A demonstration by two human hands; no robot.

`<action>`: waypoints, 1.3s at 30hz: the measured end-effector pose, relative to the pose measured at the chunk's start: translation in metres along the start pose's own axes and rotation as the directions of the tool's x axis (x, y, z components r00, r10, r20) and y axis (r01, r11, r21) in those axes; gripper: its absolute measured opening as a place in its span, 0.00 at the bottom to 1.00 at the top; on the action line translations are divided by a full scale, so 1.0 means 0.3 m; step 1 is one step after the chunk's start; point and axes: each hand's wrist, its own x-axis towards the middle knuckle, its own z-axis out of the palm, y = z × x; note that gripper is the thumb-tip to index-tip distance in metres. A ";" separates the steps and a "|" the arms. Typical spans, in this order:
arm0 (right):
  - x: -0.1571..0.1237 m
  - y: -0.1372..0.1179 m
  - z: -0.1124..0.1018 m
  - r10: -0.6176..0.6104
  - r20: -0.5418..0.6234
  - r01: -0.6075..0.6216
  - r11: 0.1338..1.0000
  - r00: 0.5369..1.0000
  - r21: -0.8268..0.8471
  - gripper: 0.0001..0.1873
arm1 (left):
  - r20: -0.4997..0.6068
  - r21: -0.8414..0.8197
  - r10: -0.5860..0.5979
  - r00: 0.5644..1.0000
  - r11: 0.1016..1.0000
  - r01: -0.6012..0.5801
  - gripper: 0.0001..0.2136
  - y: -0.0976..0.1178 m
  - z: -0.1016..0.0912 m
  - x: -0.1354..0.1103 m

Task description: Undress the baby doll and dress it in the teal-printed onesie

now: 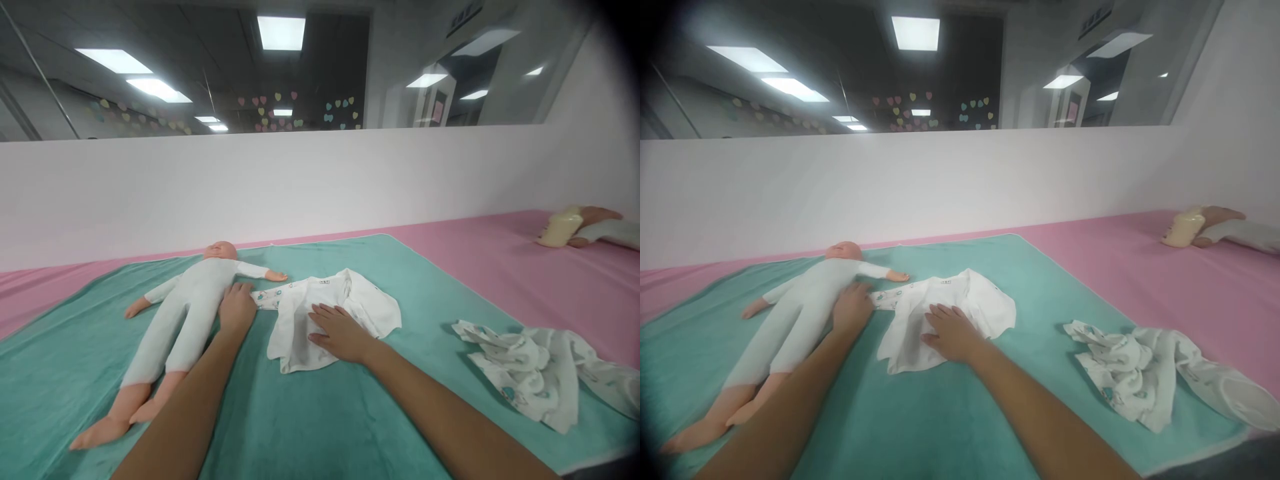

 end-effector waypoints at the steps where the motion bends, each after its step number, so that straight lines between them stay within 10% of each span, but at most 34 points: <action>1: 0.001 0.001 0.003 0.000 -0.012 0.000 1.000 1.000 -0.002 0.32 | -0.033 0.019 0.026 0.999 1.000 -0.025 0.17 0.003 -0.003 -0.004; 7: 0.010 0.064 -0.036 0.177 -0.266 -0.187 0.982 0.948 -0.012 0.23 | -0.119 0.045 0.087 0.989 0.996 -0.082 0.16 0.007 -0.018 -0.004; 16: -0.061 0.291 -0.185 0.660 -0.416 -0.660 0.732 0.625 0.168 0.22 | -0.213 0.027 0.166 0.963 0.986 -0.164 0.15 0.018 -0.023 -0.006; 23: -0.059 0.287 -0.199 0.702 -0.341 -0.688 0.702 0.625 0.184 0.15 | -0.180 -0.279 0.351 0.919 0.877 -0.390 0.15 0.220 -0.043 -0.045; 29: -0.078 0.308 -0.214 0.724 -0.330 -0.722 0.675 0.606 0.154 0.19 | 0.055 -0.504 0.638 0.768 0.682 -0.530 0.17 0.444 -0.074 -0.191; 36: -0.086 0.335 -0.238 0.729 -0.279 -0.690 0.683 0.625 0.239 0.17 | 0.303 -0.515 0.731 0.611 0.665 -0.541 0.25 0.437 -0.041 -0.241; 39: -0.101 0.330 -0.277 0.742 -0.366 -0.659 0.668 0.561 0.346 0.18 | 0.343 -0.502 0.724 0.598 0.680 -0.535 0.26 0.429 -0.043 -0.233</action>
